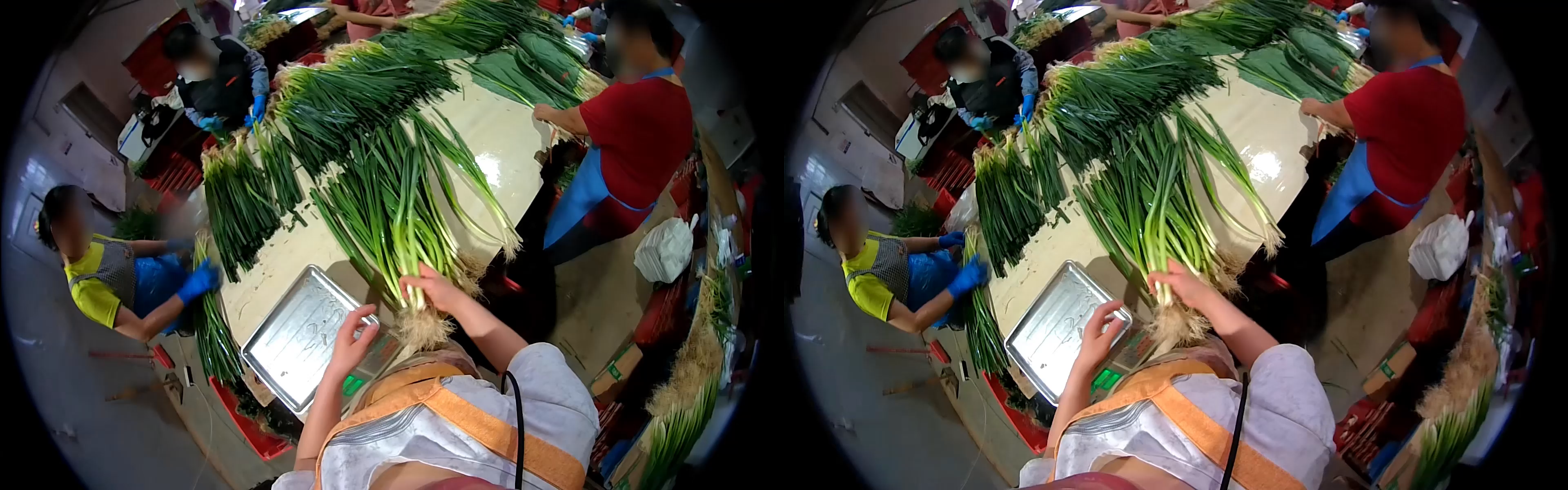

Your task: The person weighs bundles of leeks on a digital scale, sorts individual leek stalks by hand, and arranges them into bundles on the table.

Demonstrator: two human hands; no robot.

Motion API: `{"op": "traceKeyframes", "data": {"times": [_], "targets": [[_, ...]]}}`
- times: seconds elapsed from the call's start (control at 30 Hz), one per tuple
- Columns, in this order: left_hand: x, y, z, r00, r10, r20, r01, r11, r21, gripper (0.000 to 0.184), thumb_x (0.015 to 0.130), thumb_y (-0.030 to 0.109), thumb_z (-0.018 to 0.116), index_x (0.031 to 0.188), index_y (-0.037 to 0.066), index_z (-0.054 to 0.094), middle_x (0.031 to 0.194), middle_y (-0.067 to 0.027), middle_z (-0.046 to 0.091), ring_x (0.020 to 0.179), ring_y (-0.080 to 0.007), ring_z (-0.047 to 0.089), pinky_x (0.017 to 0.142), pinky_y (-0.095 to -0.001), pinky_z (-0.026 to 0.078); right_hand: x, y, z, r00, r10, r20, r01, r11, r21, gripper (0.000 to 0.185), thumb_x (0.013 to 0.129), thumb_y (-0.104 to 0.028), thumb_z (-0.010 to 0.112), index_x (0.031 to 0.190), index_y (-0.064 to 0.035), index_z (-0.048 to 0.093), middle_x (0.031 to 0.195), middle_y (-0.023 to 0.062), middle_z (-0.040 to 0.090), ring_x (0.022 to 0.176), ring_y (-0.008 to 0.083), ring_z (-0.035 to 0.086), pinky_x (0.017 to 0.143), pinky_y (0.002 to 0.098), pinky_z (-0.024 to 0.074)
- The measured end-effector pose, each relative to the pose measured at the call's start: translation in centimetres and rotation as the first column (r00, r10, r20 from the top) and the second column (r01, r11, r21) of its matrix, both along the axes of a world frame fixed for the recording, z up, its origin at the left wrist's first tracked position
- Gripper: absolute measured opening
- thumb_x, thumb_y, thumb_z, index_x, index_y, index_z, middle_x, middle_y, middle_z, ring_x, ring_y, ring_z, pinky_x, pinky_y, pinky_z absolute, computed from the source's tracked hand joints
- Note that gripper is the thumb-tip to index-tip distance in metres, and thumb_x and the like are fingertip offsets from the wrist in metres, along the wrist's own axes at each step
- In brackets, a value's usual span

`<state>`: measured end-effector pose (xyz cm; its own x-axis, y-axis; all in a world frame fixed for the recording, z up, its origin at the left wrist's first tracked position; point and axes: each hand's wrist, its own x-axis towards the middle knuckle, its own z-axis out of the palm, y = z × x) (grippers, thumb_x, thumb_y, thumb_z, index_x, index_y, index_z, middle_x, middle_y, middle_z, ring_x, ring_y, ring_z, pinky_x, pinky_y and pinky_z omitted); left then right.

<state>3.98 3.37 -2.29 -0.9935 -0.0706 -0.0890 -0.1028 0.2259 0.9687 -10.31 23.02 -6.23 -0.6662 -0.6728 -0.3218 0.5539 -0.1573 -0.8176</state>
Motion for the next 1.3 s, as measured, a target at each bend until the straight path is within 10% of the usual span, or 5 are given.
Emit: {"op": "traceKeyframes", "data": {"times": [0.2,0.43,0.73,1.07,1.3], "targets": [[-3.6,3.7,-2.0,0.918,-0.037,0.394,-0.256,0.703,0.664,0.028,0.092,0.021,0.058,0.114,0.006,0.054,0.089,0.0003,0.056,0.079,-0.0074,0.05,0.068,-0.0231,0.038,2.8,-1.6,-0.7,0.985,-0.087,-0.148,0.084,0.996,-0.029,0.046,0.09,-0.011,0.056,0.132,-0.0035,0.039,0.123,0.0094,0.052,0.112,0.0191,0.052,0.093,0.0321,0.0446],[-6.4,5.4,0.7,0.988,0.004,0.152,-0.039,0.972,0.232,0.023,0.082,0.022,0.07,0.09,0.003,0.06,0.075,-0.0047,0.059,0.064,-0.0097,0.055,0.056,-0.024,0.045,0.9,-2.1,4.9,0.976,0.035,-0.214,-0.082,0.973,-0.214,0.056,0.086,-0.011,0.062,0.135,-0.0032,0.035,0.127,0.0102,0.05,0.111,0.0183,0.053,0.093,0.0326,0.0456],[-10.8,4.9,0.4,0.973,-0.001,0.231,-0.094,0.912,0.4,0.021,0.082,0.017,0.07,0.092,0.003,0.057,0.073,-0.0034,0.06,0.056,-0.0098,0.053,0.05,-0.0223,0.04,-5.8,-1.3,1.1,0.929,0.159,-0.335,-0.086,0.971,0.222,0.048,0.093,-0.033,0.053,0.131,-0.0056,0.045,0.118,0.0092,0.056,0.108,0.0183,0.053,0.092,0.0327,0.0443],[-8.8,5.9,-1.4,0.832,0.131,0.539,-0.433,0.761,0.483,0.016,0.088,0.015,0.06,0.094,0.007,0.049,0.06,0.0014,0.045,0.05,-0.0096,0.042,0.051,-0.0243,0.039,-12.5,8.3,-12.7,0.719,0.556,-0.417,0.363,0.211,0.907,0.047,0.081,-0.02,0.064,0.121,-0.001,0.047,0.118,0.0211,0.053,0.104,0.0346,0.056,0.087,0.0418,0.0479],[-10.2,3.8,1.9,0.911,0.159,0.38,-0.382,0.67,0.637,0.021,0.084,0.006,0.058,0.1,0.006,0.044,0.056,0.003,0.038,0.046,-0.0097,0.038,0.052,-0.0286,0.039,-14.4,8.9,-14.3,0.849,0.355,-0.391,0.23,0.417,0.879,0.039,0.077,-0.012,0.063,0.113,-0.0023,0.052,0.105,0.0182,0.06,0.098,0.0332,0.058,0.081,0.0418,0.0477]]}}
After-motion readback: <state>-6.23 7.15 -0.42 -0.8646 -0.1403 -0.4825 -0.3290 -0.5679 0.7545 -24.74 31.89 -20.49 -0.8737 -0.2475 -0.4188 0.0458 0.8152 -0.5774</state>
